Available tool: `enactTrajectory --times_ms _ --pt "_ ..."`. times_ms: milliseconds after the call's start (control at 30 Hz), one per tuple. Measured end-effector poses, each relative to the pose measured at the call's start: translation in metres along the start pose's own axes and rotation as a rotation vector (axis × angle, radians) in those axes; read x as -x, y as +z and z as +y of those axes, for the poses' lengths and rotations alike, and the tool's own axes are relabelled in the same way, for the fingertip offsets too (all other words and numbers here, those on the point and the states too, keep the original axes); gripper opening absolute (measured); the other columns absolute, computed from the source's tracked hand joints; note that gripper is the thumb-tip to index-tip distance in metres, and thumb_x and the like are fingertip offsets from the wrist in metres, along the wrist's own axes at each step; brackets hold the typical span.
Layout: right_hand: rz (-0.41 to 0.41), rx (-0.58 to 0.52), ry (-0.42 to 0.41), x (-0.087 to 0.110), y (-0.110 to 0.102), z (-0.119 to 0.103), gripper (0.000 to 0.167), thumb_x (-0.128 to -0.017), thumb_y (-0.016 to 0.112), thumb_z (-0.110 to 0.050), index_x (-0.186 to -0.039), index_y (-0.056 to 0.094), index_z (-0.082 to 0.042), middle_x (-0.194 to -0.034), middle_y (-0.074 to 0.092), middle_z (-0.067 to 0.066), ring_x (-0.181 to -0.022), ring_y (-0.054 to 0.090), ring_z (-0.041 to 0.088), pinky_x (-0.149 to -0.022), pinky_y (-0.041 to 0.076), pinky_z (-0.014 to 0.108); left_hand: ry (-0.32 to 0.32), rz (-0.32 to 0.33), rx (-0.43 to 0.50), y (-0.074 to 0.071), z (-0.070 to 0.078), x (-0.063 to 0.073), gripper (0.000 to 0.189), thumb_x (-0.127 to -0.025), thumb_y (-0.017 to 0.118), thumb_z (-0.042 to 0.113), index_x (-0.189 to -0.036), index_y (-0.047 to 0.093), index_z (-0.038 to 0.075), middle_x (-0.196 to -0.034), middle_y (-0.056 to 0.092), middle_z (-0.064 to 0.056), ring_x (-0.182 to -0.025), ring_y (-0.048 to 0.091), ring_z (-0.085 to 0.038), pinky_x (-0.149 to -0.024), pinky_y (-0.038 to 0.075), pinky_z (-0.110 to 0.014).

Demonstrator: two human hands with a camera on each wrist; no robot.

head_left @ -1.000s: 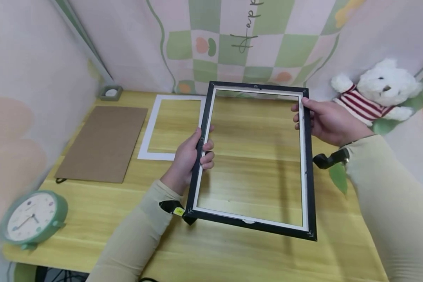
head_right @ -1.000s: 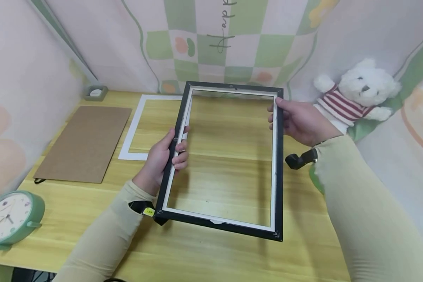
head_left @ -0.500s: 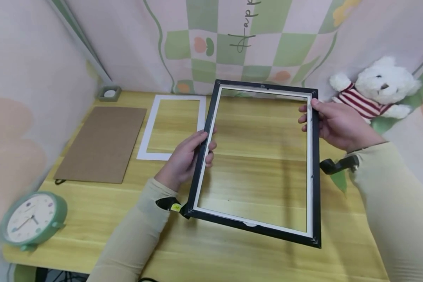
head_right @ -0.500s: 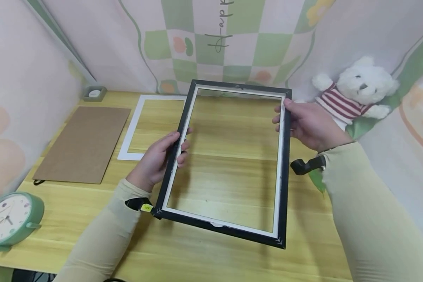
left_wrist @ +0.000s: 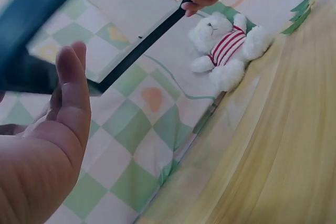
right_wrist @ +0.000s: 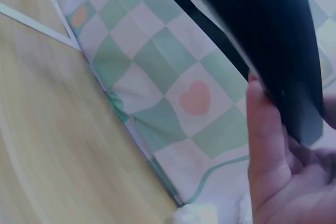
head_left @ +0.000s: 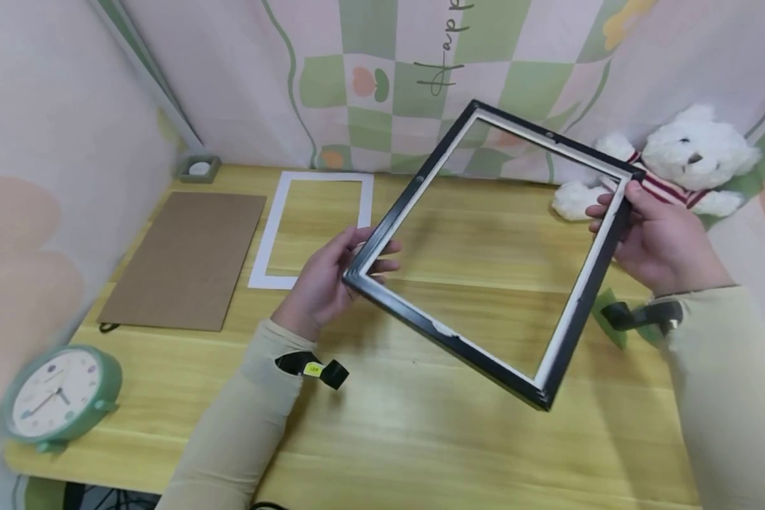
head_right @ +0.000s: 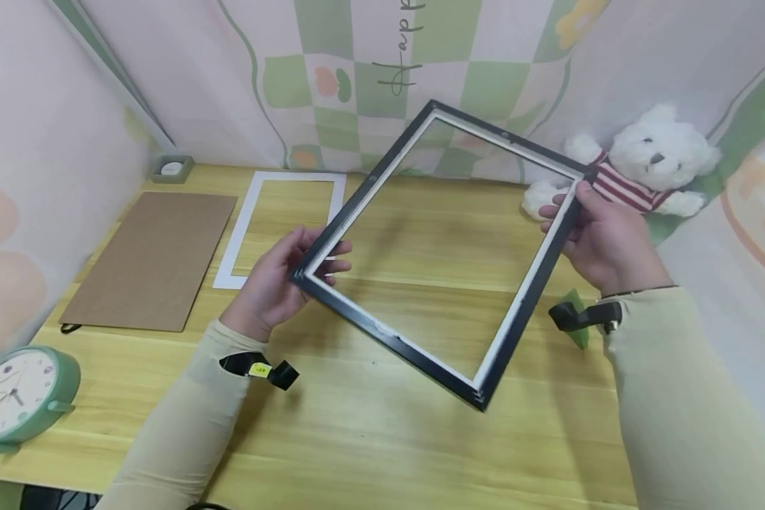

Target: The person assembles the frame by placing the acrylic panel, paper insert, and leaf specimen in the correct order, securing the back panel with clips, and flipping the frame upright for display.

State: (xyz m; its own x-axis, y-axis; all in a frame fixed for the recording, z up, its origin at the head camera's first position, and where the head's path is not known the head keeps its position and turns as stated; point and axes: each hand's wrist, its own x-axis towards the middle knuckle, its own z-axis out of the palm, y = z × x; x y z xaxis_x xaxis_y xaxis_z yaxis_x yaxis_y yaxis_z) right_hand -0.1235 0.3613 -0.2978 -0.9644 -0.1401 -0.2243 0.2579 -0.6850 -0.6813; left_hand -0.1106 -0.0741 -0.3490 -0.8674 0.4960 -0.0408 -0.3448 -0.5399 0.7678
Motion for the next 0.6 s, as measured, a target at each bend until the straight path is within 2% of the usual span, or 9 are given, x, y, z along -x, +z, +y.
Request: enactTrajectory --times_ms 133,200,333,433,600 --pt "0.087 -0.1 -0.04 0.008 -0.005 0.005 0.022 -0.1 0.06 -0.02 -0.112 0.06 -0.002 -0.098 0.069 0.019 -0.089 0.069 0.036 -0.078 0.058 0.045 0.054 -0.009 0.054 -0.004 -0.001 -0.002 0.037 -0.109 0.039 0.041 -0.118 0.05 0.007 -0.114 0.07 -0.019 -0.099 0.072 -0.027 -0.088 0.059 -0.039" --pt "0.12 -0.143 -0.062 0.011 -0.007 0.01 0.021 -0.099 0.061 -0.022 -0.112 0.057 -0.005 -0.098 0.069 0.019 -0.087 0.068 0.037 -0.079 0.058 0.044 0.07 0.001 0.047 -0.007 -0.003 -0.003 0.034 -0.109 0.039 0.041 -0.113 0.051 0.009 -0.112 0.071 -0.017 -0.098 0.072 -0.028 -0.087 0.059 -0.04" --pt "0.157 -0.213 -0.119 0.017 -0.007 0.025 0.02 -0.099 0.061 -0.022 -0.111 0.051 -0.009 -0.097 0.069 0.021 -0.085 0.068 0.038 -0.08 0.058 0.044 0.075 0.043 0.019 -0.009 -0.008 -0.005 0.028 -0.109 0.043 0.034 -0.116 0.055 0.009 -0.116 0.068 -0.02 -0.096 0.072 -0.028 -0.088 0.059 -0.04" --pt "0.186 -0.228 -0.166 0.021 -0.004 0.038 0.021 -0.099 0.061 -0.022 -0.111 0.048 -0.01 -0.098 0.069 0.022 -0.085 0.068 0.038 -0.081 0.059 0.044 0.054 0.072 -0.045 -0.008 -0.013 -0.007 0.023 -0.108 0.046 0.024 -0.12 0.054 0.006 -0.121 0.066 -0.022 -0.098 0.072 -0.028 -0.09 0.058 -0.041" --pt "0.204 -0.227 -0.206 0.028 0.001 0.058 0.023 -0.098 0.062 -0.023 -0.111 0.047 -0.011 -0.099 0.07 0.021 -0.084 0.069 0.038 -0.075 0.059 0.044 0.022 0.159 -0.138 -0.006 -0.017 -0.011 0.023 -0.107 0.05 0.017 -0.126 0.049 0.005 -0.116 0.068 -0.015 -0.095 0.073 -0.025 -0.089 0.058 -0.041"
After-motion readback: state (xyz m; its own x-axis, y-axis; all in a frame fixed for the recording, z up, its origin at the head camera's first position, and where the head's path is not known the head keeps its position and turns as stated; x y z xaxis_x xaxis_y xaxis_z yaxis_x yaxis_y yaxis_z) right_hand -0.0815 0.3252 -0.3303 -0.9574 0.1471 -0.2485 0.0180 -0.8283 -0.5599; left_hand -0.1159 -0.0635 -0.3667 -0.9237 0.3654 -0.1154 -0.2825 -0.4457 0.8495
